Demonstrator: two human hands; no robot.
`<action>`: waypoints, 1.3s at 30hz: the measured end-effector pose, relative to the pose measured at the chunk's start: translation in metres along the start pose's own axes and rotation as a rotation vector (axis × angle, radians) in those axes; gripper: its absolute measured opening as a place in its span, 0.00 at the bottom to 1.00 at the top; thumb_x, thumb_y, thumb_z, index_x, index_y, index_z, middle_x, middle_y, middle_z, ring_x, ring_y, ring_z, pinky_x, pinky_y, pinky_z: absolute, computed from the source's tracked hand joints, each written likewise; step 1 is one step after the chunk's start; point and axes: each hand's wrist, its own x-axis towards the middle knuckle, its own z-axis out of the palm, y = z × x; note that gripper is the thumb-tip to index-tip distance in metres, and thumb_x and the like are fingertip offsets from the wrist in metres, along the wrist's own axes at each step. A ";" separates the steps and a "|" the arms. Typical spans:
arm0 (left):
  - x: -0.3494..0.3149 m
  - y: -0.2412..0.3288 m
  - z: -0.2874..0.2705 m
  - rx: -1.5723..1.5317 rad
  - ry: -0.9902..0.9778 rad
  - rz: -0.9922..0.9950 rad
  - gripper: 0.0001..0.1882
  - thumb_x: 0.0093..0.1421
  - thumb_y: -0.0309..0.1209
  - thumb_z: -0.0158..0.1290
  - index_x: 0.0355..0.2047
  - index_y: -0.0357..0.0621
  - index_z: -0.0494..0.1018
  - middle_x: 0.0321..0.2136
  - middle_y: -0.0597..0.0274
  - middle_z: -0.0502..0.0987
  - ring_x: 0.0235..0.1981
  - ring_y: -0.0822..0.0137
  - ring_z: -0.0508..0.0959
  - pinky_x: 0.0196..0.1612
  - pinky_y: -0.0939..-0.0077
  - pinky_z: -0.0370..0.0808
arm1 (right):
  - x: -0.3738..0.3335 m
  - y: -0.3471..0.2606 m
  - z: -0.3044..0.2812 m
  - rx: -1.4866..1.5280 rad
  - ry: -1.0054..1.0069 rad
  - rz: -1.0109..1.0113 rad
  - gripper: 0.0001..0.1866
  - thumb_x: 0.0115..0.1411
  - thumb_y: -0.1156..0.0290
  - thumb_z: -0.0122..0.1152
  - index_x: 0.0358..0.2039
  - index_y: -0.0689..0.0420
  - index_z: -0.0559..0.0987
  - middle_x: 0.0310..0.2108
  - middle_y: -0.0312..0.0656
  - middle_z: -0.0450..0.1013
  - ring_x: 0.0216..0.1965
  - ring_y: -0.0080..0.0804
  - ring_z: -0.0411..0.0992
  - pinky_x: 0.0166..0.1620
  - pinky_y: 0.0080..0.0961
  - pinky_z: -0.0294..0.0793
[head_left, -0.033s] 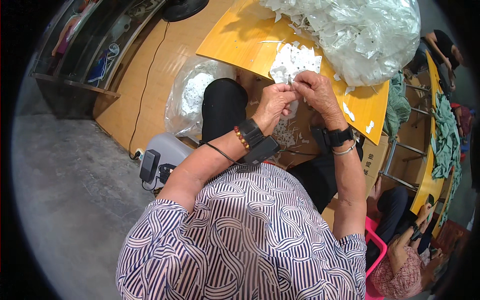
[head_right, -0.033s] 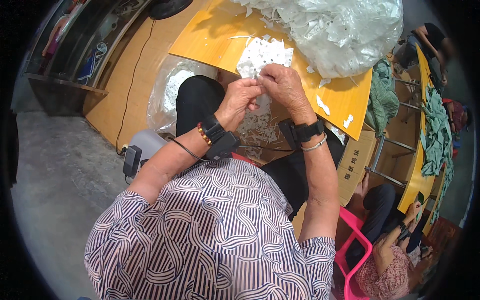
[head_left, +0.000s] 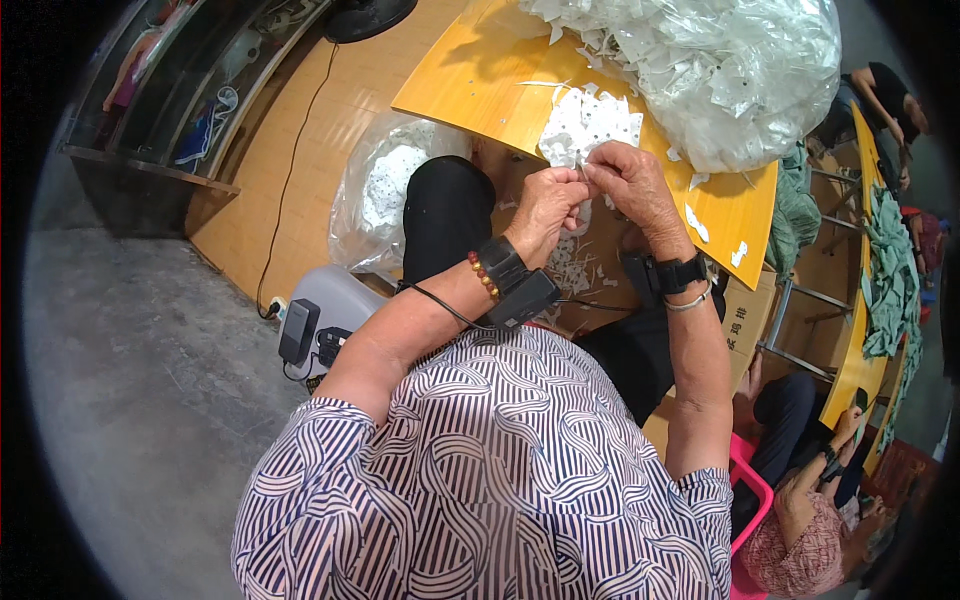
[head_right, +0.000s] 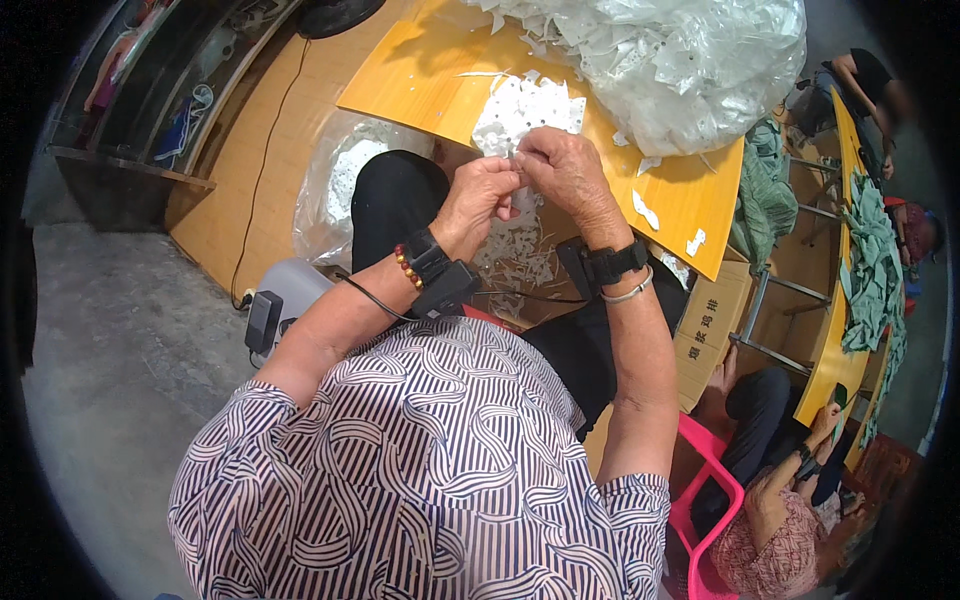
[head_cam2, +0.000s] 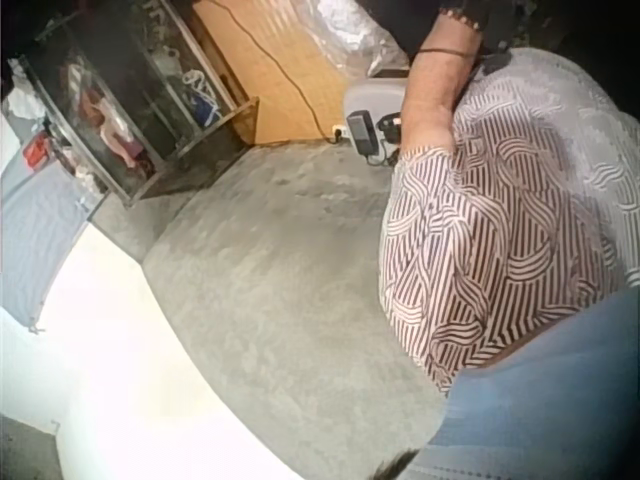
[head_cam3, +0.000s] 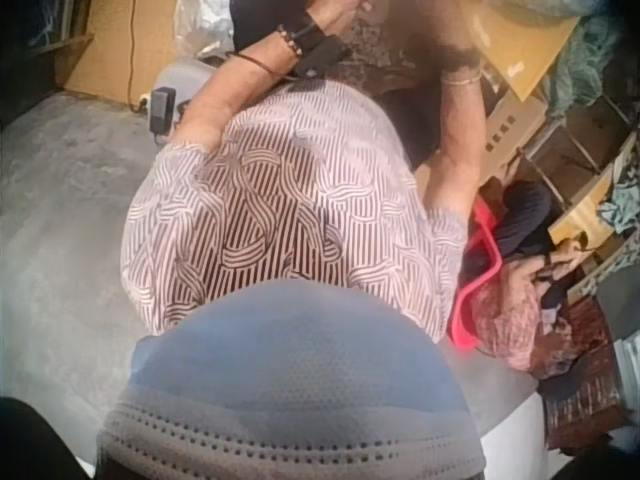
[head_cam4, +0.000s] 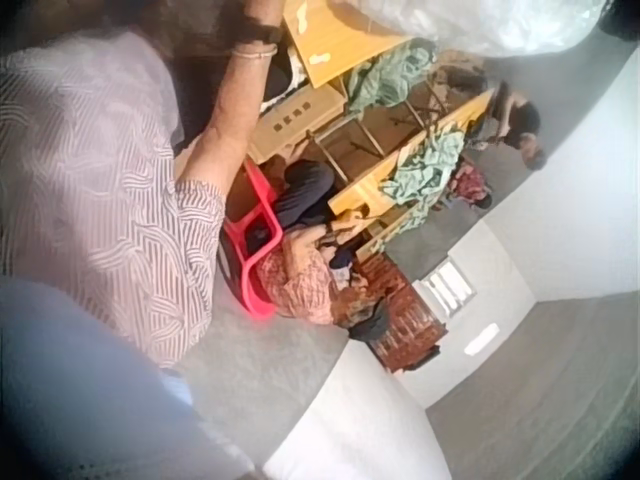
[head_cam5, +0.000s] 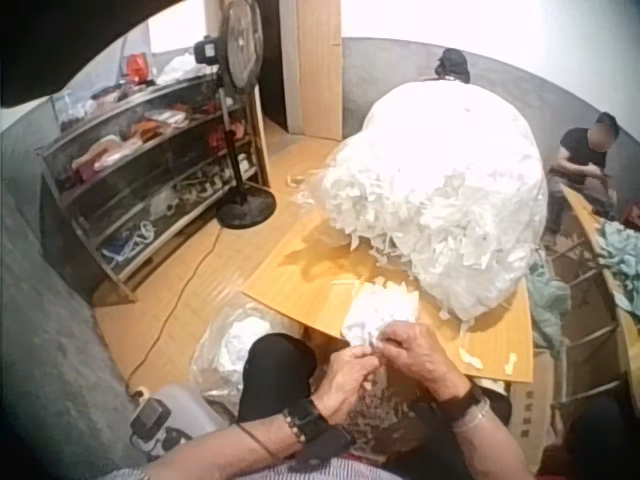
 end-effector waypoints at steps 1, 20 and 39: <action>0.000 -0.001 -0.001 0.022 0.018 0.016 0.07 0.52 0.27 0.53 0.30 0.37 0.71 0.19 0.68 0.69 0.17 0.79 0.68 0.18 0.88 0.66 | 0.000 0.000 0.000 0.015 -0.016 -0.022 0.07 0.47 0.68 0.57 0.24 0.58 0.75 0.21 0.44 0.71 0.25 0.42 0.71 0.29 0.31 0.69; 0.016 -0.010 -0.037 -0.006 -0.139 0.089 0.02 0.50 0.23 0.50 0.24 0.38 0.71 0.23 0.66 0.72 0.22 0.74 0.72 0.30 0.81 0.70 | 0.015 0.000 0.028 -0.668 0.061 -0.288 0.03 0.45 0.71 0.53 0.19 0.56 0.70 0.20 0.43 0.69 0.23 0.39 0.71 0.26 0.33 0.69; -0.025 0.059 -0.025 0.191 -0.192 0.250 0.05 0.52 0.25 0.52 0.28 0.36 0.74 0.27 0.61 0.76 0.30 0.74 0.74 0.37 0.82 0.69 | -0.025 -0.013 -0.010 0.426 0.122 0.020 0.12 0.48 0.72 0.60 0.34 0.63 0.75 0.28 0.38 0.71 0.32 0.22 0.68 0.38 0.19 0.67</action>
